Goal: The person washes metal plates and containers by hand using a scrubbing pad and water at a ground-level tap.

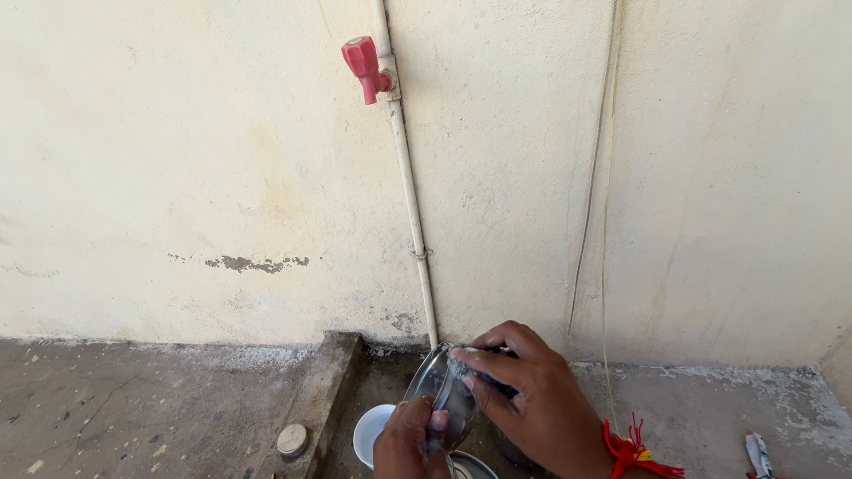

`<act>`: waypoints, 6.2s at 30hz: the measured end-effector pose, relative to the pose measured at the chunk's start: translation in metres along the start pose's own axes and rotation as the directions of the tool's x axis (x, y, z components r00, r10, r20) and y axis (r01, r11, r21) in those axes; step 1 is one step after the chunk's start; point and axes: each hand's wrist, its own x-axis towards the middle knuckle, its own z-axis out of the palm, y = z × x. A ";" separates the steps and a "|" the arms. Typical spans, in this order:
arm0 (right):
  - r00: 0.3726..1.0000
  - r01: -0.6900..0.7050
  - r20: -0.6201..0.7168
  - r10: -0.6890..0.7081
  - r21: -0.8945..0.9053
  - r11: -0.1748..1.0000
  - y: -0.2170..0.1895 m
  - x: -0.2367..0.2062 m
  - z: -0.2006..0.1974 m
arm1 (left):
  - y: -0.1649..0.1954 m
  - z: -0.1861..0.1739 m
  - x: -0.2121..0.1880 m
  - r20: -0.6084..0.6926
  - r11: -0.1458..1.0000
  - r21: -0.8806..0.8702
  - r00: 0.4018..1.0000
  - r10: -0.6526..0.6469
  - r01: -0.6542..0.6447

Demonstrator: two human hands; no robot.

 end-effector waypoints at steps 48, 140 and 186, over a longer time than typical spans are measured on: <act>0.920 -0.391 0.175 0.349 0.407 0.826 0.020 0.005 -0.003 | -0.014 -0.010 0.009 0.252 0.788 -0.576 0.964 -0.082 0.218; 0.999 -0.016 -0.050 0.015 -0.019 1.000 0.098 0.021 0.047 | -0.009 0.015 0.053 0.059 0.477 -0.819 0.873 -0.483 0.319; 0.972 0.235 0.029 -0.234 -0.057 0.970 0.051 0.000 0.037 | -0.009 -0.004 0.043 0.112 0.549 -0.759 0.900 -0.420 0.351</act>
